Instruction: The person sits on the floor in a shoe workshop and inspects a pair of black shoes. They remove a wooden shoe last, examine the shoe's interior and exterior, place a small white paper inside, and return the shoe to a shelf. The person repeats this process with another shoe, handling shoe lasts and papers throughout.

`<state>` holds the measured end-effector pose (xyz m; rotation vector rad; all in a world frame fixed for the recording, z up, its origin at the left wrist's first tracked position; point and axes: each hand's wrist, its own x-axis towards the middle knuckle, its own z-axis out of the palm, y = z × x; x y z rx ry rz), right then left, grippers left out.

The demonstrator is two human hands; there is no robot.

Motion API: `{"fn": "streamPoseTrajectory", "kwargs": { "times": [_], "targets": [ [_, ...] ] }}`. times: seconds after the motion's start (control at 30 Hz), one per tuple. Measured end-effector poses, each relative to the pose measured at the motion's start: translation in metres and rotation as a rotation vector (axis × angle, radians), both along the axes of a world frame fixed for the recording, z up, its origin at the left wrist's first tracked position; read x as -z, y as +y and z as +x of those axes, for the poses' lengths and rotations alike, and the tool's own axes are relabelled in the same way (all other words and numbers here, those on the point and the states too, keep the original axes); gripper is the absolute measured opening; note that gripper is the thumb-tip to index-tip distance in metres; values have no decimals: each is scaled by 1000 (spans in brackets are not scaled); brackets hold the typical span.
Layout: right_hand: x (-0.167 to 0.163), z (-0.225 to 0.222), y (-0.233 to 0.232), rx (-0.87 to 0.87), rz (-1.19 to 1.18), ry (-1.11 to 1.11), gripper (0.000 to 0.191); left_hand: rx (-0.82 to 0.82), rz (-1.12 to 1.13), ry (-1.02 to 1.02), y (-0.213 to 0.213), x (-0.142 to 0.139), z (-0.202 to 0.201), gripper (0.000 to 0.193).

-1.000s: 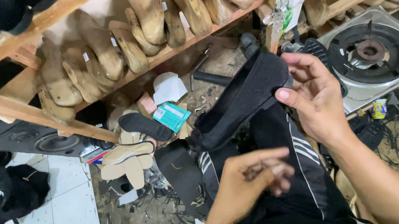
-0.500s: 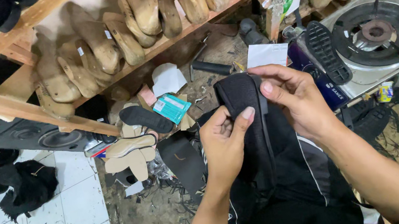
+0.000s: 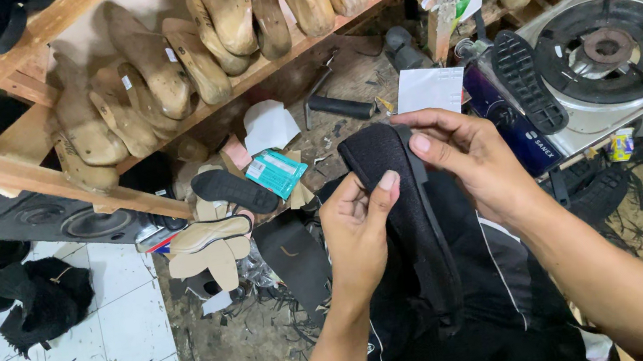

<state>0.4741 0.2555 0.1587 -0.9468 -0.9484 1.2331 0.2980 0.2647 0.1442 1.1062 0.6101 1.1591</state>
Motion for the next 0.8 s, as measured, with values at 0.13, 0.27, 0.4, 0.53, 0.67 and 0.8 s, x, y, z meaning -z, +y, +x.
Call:
{"fn": "streamPoseTrajectory", "kwargs": {
  "times": [0.13, 0.27, 0.4, 0.53, 0.67, 0.8],
  "targets": [
    [-17, 8, -11, -48, 225, -50, 48, 141, -12, -85, 3, -6, -15, 39],
    [-35, 13, -29, -230, 520, -319, 57, 263, -493, -210, 16, -10, -32, 69],
    [-41, 1, -43, -212, 691, -639, 60, 258, -249, -256, 20, -9, -26, 35],
    [-26, -12, -50, 112, 455, -369, 55, 85, 132, 25, 11, -12, -13, 22],
    [0, -5, -46, 3, -22, -122, 51, -23, 364, 154, 4, -20, -8, 17],
    [17, 0, -46, 6, -3, -81, 51, -104, 381, 198, -1, -25, -5, 20]
  ]
}}
